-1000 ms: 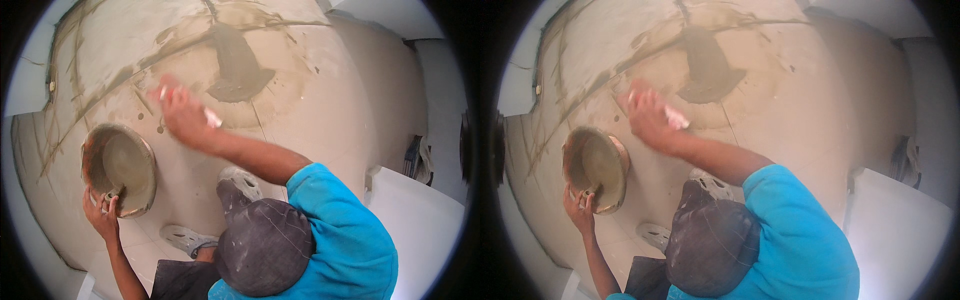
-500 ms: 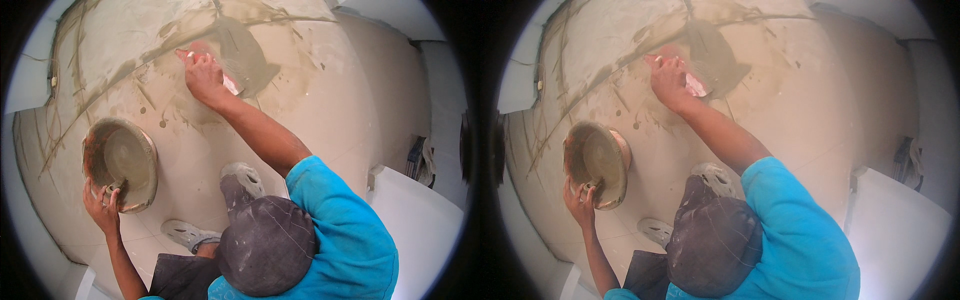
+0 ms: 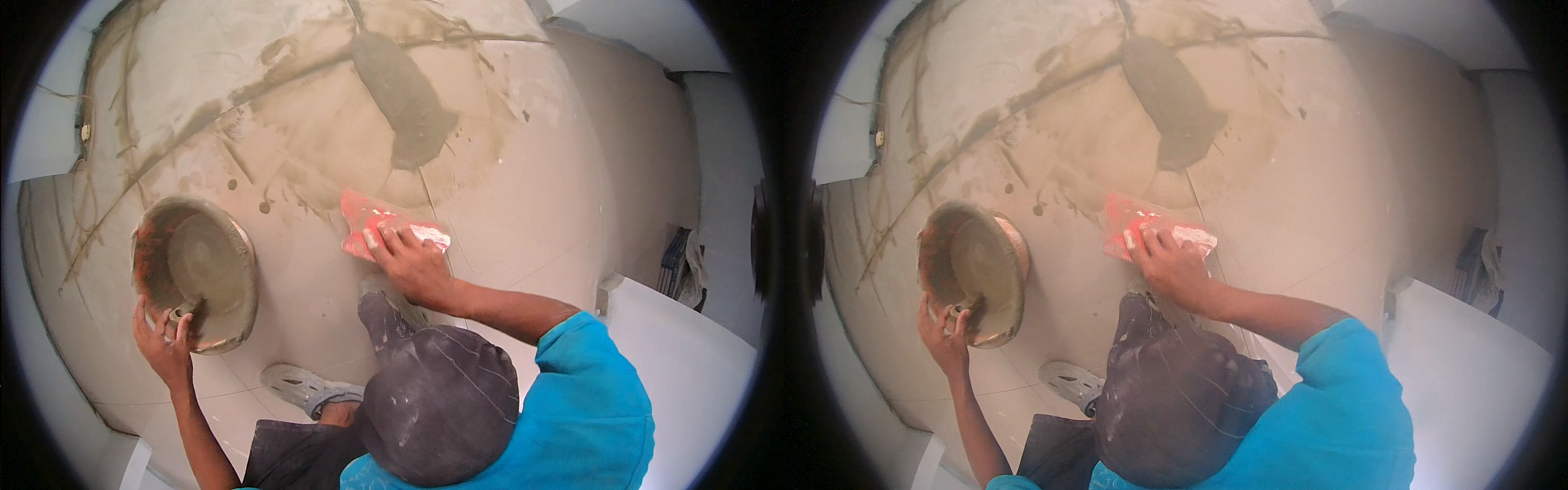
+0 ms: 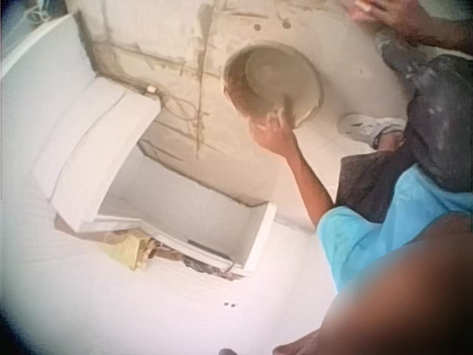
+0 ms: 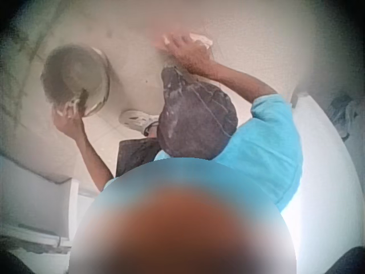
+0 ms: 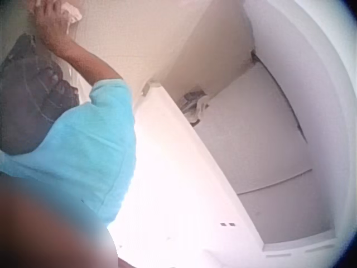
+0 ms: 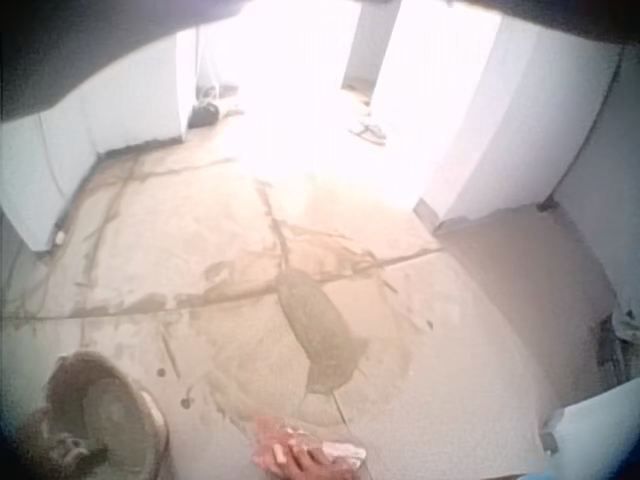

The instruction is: The person pours a bucket of grout onto a tiled floor and uses a red float to spread the material evenly across the surface and into the tile joints. The person repeatedly scoops grout from the bucket and applies it to different sections of the floor.

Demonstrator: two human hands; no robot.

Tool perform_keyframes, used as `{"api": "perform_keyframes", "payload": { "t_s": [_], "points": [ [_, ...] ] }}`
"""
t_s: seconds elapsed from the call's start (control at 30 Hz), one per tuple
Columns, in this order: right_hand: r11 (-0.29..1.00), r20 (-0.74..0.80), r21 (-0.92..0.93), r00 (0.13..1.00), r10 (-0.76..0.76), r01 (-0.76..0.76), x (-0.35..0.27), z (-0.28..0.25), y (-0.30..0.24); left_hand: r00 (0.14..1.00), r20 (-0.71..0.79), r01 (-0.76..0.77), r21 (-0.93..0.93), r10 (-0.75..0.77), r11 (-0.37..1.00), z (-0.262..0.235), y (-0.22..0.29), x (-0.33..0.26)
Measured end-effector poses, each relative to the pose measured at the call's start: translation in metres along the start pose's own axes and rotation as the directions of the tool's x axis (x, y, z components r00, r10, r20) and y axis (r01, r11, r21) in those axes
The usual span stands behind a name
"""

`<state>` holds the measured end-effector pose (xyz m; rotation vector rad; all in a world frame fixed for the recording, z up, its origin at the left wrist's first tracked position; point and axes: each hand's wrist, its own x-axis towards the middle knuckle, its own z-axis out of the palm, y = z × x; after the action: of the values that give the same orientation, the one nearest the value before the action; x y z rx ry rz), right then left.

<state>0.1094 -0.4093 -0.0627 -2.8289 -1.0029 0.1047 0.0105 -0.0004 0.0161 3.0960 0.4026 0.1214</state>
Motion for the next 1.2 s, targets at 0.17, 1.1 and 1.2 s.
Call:
{"api": "perform_keyframes", "payload": {
  "t_s": [0.17,1.1,1.2],
  "points": [
    [1.0,-0.012,0.003,1.0,0.026,-0.026,0.021,0.029,0.004,1.0,-0.003,-0.028,-0.011,0.028,1.0,0.001,0.003,0.003],
    [-0.194,0.214,0.975,0.207,0.955,-0.112,-0.091,0.029,0.178,0.999,0.019,0.027,0.005,-0.027,1.0,-0.001,0.009,0.009],
    [-0.155,0.156,0.987,0.049,0.986,-0.033,-0.095,0.068,0.133,1.0,0.008,0.002,0.004,-0.002,1.0,0.001,0.009,0.013]
  ]
}}
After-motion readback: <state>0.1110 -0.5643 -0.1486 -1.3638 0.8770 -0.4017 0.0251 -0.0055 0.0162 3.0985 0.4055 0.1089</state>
